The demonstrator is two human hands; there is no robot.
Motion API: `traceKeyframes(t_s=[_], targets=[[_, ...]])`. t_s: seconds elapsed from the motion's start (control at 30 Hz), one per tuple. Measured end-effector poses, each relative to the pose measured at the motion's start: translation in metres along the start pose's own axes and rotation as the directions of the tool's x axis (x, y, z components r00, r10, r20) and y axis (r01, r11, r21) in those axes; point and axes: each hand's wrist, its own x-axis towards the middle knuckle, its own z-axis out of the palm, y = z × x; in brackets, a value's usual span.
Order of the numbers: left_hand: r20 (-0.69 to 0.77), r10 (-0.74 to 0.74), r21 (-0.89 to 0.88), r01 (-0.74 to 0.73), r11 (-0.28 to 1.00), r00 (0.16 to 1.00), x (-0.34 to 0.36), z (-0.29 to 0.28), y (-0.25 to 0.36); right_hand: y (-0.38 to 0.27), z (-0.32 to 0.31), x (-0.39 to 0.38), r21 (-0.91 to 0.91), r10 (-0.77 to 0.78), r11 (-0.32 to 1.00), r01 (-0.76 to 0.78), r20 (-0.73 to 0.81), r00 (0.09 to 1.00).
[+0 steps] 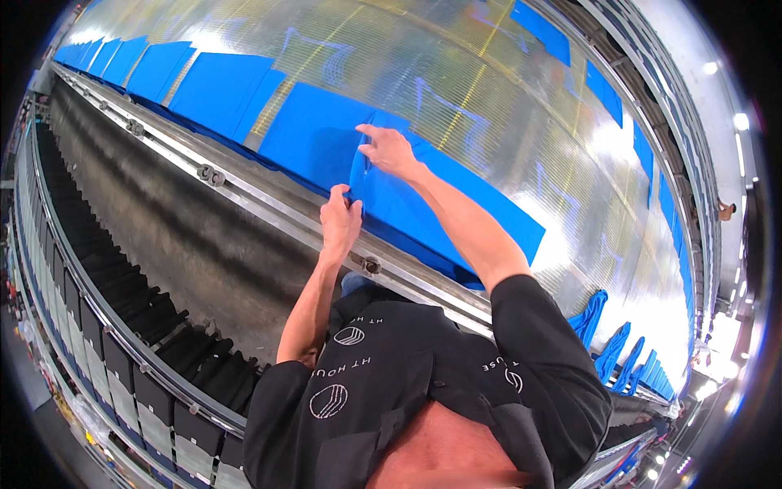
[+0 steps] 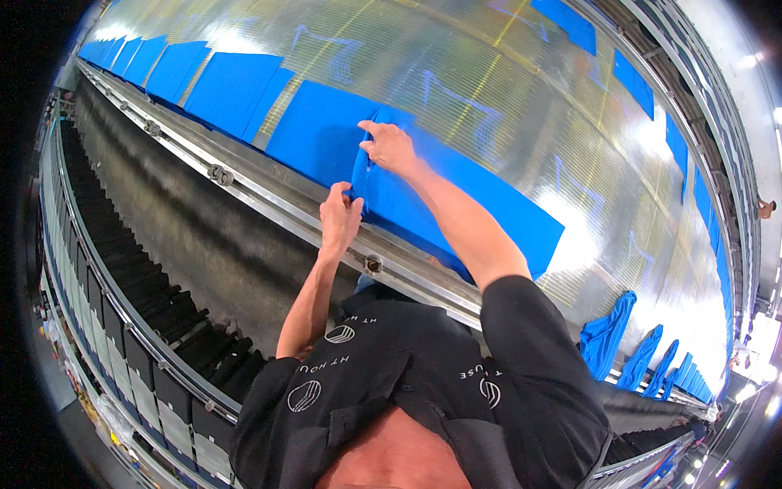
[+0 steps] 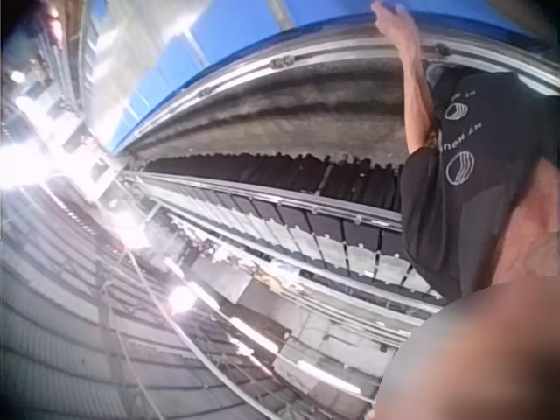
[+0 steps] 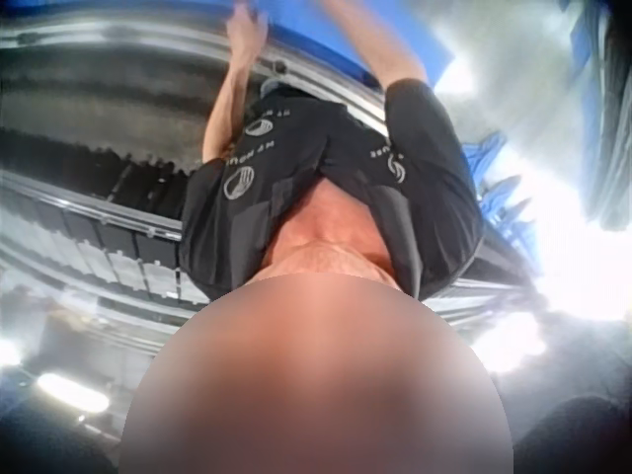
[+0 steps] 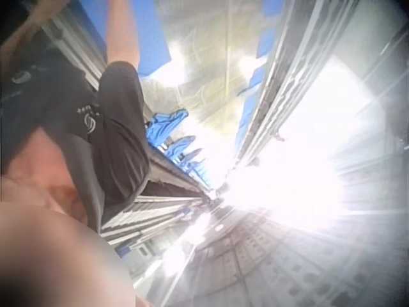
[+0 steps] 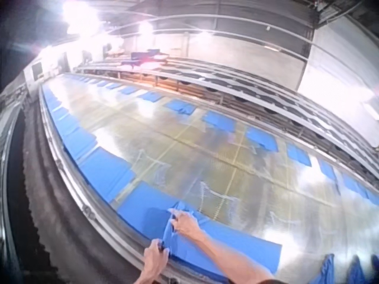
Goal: The person repeatedly folds blue shirts on a curved glass table. They pick up each shirt, align the edges, fold the sleeves and body, and place the folded shirt on the table. The process is repeated for multiple shirts throughout the clip.
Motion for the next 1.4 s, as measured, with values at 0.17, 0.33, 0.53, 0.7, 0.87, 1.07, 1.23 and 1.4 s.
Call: traceKeyframes(t_s=[0.17,0.33,0.53,0.7,0.87,1.07,1.23,1.4], targets=[[0.048,-0.026,-0.042,0.028,0.999,0.999,-0.012,0.009,-0.004,0.021,-0.003,0.026,-0.203,-0.134,0.961,0.187,0.247,0.96],[0.164,0.054,0.092,-0.069,0.993,0.985,-0.022,0.015,0.011,0.064,-0.06,-0.004,0.011,-0.133,0.991,0.134,0.245,0.96],[0.15,0.073,0.171,-0.098,0.98,0.986,-0.058,0.058,0.053,0.121,-0.108,-0.07,0.115,-0.134,0.987,0.111,0.22,0.966],[0.099,0.266,0.198,-0.281,0.939,0.959,-0.112,0.116,0.075,0.174,-0.116,-0.124,0.106,-0.127,0.988,0.112,0.15,0.98],[0.077,0.189,0.118,-0.198,0.973,0.979,-0.157,0.149,0.089,0.199,-0.131,-0.16,0.083,0.046,0.996,-0.043,-0.042,0.998],[0.045,0.208,0.125,-0.213,0.969,0.977,-0.175,0.162,0.095,0.185,-0.112,-0.158,0.387,0.236,0.9,-0.201,-0.044,0.971],[0.086,0.236,0.208,-0.249,0.946,0.968,-0.175,0.162,0.095,0.165,-0.096,-0.132,0.177,0.374,0.924,-0.338,-0.242,0.895],[0.124,0.253,0.185,-0.273,0.944,0.959,-0.176,0.159,0.097,0.164,-0.097,-0.112,0.021,0.386,0.921,-0.39,-0.208,0.899]])
